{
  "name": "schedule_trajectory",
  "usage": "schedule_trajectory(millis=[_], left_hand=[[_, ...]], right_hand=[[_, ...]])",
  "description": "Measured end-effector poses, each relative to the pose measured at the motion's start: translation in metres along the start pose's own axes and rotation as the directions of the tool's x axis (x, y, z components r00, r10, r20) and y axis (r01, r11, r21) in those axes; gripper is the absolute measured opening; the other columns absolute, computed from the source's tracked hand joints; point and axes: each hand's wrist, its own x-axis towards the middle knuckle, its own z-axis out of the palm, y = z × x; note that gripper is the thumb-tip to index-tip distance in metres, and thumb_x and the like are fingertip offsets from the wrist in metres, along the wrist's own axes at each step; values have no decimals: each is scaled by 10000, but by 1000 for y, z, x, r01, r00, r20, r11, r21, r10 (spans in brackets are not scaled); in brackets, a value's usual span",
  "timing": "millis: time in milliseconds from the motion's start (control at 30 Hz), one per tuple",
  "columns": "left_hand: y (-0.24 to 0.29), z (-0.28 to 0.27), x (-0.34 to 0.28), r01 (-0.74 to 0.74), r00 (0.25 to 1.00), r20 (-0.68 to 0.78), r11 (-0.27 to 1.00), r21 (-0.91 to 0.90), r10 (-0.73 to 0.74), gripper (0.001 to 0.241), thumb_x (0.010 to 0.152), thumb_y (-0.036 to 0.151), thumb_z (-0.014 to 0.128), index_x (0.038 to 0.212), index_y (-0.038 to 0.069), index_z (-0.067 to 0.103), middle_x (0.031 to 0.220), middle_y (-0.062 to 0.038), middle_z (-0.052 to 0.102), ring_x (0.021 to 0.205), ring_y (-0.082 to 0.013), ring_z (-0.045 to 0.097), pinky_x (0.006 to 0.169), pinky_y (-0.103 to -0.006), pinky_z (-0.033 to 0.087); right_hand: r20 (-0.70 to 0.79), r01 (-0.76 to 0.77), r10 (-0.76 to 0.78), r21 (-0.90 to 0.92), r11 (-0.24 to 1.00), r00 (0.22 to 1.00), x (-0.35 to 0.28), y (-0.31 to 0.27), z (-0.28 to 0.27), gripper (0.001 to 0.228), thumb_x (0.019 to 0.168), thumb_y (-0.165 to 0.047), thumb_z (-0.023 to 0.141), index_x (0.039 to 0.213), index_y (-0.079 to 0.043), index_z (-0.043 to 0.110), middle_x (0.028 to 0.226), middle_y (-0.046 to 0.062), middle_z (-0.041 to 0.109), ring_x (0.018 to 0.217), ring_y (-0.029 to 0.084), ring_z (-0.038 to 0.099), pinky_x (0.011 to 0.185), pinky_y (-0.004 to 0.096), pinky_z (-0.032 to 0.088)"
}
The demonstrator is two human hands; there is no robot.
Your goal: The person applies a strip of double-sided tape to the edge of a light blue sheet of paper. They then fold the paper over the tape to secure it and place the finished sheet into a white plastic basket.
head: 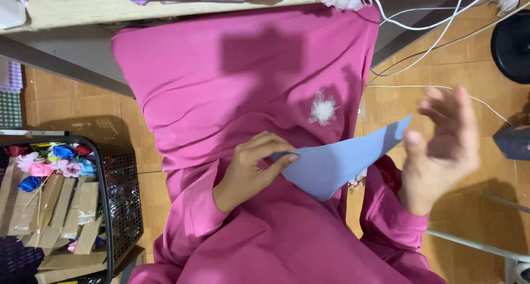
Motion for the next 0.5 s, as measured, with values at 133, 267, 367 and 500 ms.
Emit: schedule_trajectory(millis=[133, 267, 367, 500], left_hand=[[6, -6, -3, -13, 1000, -12, 1000, 22, 13, 68, 949, 74, 732, 997, 26, 730, 914, -70, 725, 828, -187, 649, 792, -301, 554], [3, -4, -6, -6, 1000, 21, 1000, -6, 6, 84, 949, 89, 731, 1003, 25, 726, 917, -75, 723, 819, -194, 650, 800, -308, 552], [0, -6, -8, 8, 999, 39, 1000, -8, -8, 102, 948, 117, 732, 1008, 34, 731, 926, -72, 725, 827, -193, 653, 811, -307, 550], [-5, -6, -13, 16, 999, 49, 1000, 9, -17, 128, 936, 125, 758, 1043, 59, 736, 954, -52, 742, 832, -186, 650, 841, -315, 544]], right_hand=[[-89, 257, -258, -13, 966, 962, -12, -11, -8, 510, 1000, -241, 691, 1418, -5, 517, 1300, 229, 560, 1039, 407, 565, 929, 507, 510], [505, 298, -174, -176, 938, 845, 2, -46, 19, 421, 832, -322, 834, 1155, -92, 695, 1209, 96, 717, 1324, 352, 587, 1292, 657, 44], [638, 284, -111, -175, 943, 762, 7, -37, 37, 331, 897, -263, 811, 1183, -127, 715, 1257, 18, 714, 1384, 306, 551, 1246, 684, -99], [687, 115, -75, -12, 993, 723, 9, -33, 43, 70, 920, -104, 748, 959, -62, 708, 927, 39, 704, 1056, 271, 626, 1026, 392, 455]])
